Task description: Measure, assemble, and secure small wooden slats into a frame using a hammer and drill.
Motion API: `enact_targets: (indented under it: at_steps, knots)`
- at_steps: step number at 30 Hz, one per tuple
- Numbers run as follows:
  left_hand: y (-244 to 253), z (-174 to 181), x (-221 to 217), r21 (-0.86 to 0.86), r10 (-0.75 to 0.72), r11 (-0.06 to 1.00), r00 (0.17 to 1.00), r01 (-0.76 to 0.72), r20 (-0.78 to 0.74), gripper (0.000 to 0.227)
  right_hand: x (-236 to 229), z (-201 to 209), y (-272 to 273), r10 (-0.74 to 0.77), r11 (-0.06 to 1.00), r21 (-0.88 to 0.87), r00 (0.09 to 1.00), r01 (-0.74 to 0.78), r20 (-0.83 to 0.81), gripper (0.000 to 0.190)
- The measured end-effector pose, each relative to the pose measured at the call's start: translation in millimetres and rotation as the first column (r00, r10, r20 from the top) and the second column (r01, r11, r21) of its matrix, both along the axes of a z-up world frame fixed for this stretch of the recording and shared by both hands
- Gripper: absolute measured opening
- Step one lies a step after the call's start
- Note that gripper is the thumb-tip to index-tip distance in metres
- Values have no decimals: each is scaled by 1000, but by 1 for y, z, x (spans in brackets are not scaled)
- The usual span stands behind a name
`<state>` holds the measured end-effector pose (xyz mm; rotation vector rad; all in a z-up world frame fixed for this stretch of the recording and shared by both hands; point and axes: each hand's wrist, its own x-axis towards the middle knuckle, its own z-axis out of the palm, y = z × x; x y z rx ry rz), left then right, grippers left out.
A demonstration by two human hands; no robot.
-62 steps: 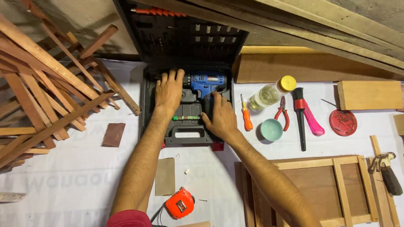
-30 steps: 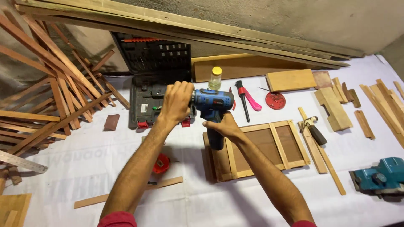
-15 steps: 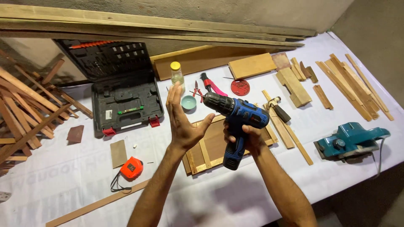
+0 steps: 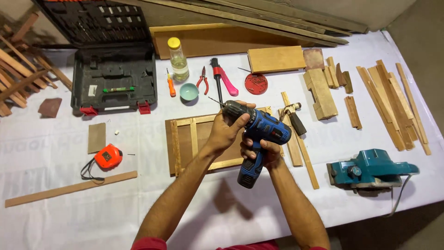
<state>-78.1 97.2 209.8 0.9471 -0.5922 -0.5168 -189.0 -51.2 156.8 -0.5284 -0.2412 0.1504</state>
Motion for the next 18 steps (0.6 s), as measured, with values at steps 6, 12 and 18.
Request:
enact_targets:
  at_steps: [6,12,18]
  knots:
    - [-43,-10,-16,19,40,999,998,-39,-42,36,-12,-13,-54,-9,996,-84,999,6,-39,67]
    - [-69,-44,-10,256,4,966,996,19,-89,43,-21,32,-123,-104,893,-449,987,37,-125,59]
    - [-64,-102,-1,552,24,818,969,-162,248,40,3,82,-173,-273,356,-932,947,-66,-171,37]
